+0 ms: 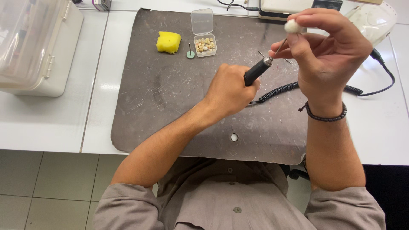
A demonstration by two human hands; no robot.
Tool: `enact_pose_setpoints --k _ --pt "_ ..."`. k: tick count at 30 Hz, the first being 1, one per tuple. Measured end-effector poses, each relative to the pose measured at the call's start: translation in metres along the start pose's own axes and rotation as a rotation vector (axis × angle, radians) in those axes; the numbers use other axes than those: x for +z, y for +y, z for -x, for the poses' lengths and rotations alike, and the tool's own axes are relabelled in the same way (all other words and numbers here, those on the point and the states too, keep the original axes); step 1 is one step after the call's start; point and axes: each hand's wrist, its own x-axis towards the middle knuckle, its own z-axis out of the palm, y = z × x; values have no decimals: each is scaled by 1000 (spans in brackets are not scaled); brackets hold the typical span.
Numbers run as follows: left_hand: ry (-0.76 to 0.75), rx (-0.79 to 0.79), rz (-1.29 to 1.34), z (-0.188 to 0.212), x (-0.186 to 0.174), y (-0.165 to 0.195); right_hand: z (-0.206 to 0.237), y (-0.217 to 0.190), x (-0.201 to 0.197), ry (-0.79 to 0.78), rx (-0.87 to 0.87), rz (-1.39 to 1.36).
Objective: The person uses a rotary tool with a buffing wheel to polish small dental prosthetic pieces at a workbench. They hold each piece against the spinning buff, reposition it to polish different surfaces, set finished pieces aside, and pick up new pieces from a small container to continue polishing.
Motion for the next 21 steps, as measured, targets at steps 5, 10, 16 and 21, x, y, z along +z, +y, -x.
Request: enact_pose_setpoints --k 5,10,16,21 --pt "43 41 12 0 -2 1 7 9 6 15 -4 -3" --pt "-37 -61 26 -2 -4 1 7 15 3 5 -27 7" --pt "-1 -10 3 -3 -3 -2 9 17 9 22 -71 17" --pt "36 -14 17 -3 -1 -4 8 13 10 15 -21 21"
